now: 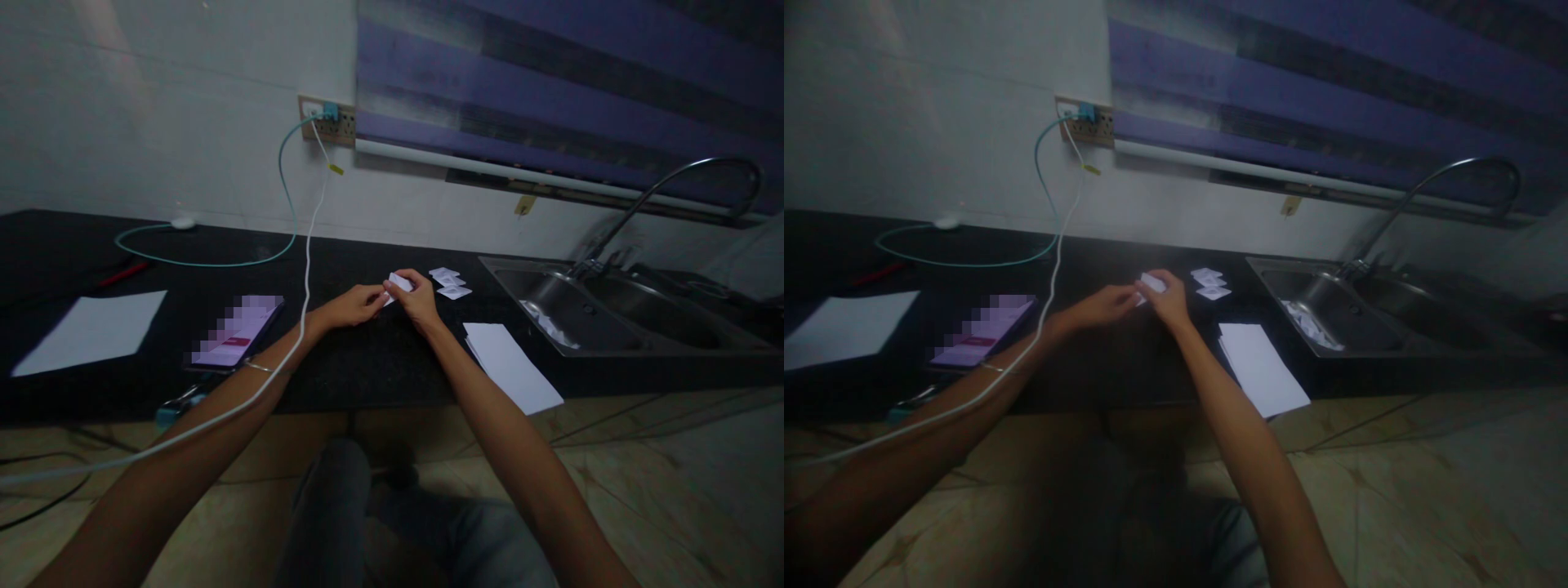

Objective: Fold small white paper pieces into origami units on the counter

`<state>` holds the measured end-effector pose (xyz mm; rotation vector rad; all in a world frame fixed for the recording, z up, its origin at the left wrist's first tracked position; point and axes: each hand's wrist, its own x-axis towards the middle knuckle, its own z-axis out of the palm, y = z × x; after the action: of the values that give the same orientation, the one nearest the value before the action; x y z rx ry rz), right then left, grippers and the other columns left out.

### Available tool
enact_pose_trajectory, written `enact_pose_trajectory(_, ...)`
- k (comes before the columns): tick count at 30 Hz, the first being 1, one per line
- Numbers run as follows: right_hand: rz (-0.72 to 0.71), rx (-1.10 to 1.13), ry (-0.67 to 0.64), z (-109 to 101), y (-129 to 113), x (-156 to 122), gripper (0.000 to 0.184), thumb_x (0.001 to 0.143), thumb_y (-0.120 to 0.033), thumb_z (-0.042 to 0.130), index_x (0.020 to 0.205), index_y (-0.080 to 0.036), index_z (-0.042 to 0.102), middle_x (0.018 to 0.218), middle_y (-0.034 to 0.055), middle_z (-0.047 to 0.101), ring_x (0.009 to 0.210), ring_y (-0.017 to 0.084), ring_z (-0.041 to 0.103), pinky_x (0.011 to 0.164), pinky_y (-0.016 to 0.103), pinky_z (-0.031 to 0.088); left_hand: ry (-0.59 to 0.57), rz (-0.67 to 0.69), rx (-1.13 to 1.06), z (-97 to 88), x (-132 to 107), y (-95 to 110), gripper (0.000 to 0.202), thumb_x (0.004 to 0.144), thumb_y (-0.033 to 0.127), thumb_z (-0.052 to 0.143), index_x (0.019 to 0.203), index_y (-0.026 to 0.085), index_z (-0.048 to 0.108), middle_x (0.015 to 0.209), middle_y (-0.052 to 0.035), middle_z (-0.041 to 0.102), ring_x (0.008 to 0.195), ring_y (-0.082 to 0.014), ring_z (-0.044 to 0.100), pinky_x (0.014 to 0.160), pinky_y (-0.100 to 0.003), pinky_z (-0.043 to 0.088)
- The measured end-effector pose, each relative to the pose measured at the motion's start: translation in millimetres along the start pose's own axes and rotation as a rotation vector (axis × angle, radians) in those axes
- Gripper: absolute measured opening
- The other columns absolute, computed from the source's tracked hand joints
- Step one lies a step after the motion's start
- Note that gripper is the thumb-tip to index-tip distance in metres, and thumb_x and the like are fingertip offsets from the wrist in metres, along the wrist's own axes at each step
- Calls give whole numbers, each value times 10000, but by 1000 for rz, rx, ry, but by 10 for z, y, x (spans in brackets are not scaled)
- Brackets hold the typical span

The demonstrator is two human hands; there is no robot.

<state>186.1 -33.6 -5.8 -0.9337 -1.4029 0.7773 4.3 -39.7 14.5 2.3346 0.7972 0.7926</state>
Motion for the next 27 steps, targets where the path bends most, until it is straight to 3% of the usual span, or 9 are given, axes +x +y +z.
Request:
enact_pose_trajectory(9, 27, 28, 0, 53, -9, -3, 446, 653, -496, 827, 950, -205, 667, 896, 23, 672, 826, 188, 631, 793, 342, 545, -111, -70, -150, 35, -38, -10, 524, 984, 584, 402, 671, 181, 518, 592, -9, 539, 490, -107, 453, 491, -232, 338)
enact_pose_trajectory(12, 81, 120, 44, 40, -37, 1, 553, 681, -509, 808, 1126, -249, 608, 1091, 52, 664, 918, 198, 652, 782, 338, 570, -39, -51, -189, 11, -16, -37, 587, 958, 684, 380, 672, 187, 500, 561, 2, 510, 467, -97, 417, 467, -226, 310)
enact_pose_trajectory(15, 178, 314, 89, 9, -103, -4, 561, 747, -517, 743, 1218, -305, 525, 1228, 55, 625, 953, 195, 681, 778, 351, 592, 125, -49, -259, -34, 9, -53, 602, 933, 737, 384, 680, 198, 471, 542, 10, 489, 467, -94, 405, 459, -224, 294)
enact_pose_trajectory(18, 254, 426, 10, 1, -170, -28, 430, 760, -470, 741, 1100, -265, 576, 1096, 42, 678, 864, 170, 700, 778, 342, 594, 203, -87, -352, -70, 11, -34, 566, 941, 709, 404, 675, 211, 425, 523, 24, 462, 455, -86, 372, 451, -222, 283)
enact_pose_trajectory(22, 249, 352, -111, 45, -189, -66, 356, 707, -454, 802, 899, -216, 619, 832, 10, 698, 737, 139, 680, 697, 275, 575, 41, -170, -444, -57, -18, 21, 496, 974, 611, 417, 689, 207, 448, 522, 22, 469, 431, -81, 348, 435, -220, 271)
enact_pose_trajectory(25, 206, 281, -133, 57, -146, -63, 350, 711, -474, 792, 849, -203, 620, 725, -6, 676, 666, 133, 657, 667, 267, 560, -43, -218, -411, -25, -20, 28, 471, 991, 565, 395, 731, 191, 512, 560, 1, 522, 450, -93, 403, 453, -226, 307)
enact_pose_trajectory(27, 148, 188, -119, 46, -105, -56, 319, 739, -464, 765, 843, -192, 634, 688, -10, 662, 613, 126, 623, 633, 263, 536, 44, -217, -293, -14, -3, 7, 430, 982, 544, 436, 809, 174, 570, 641, -15, 571, 522, -112, 477, 504, -235, 359)
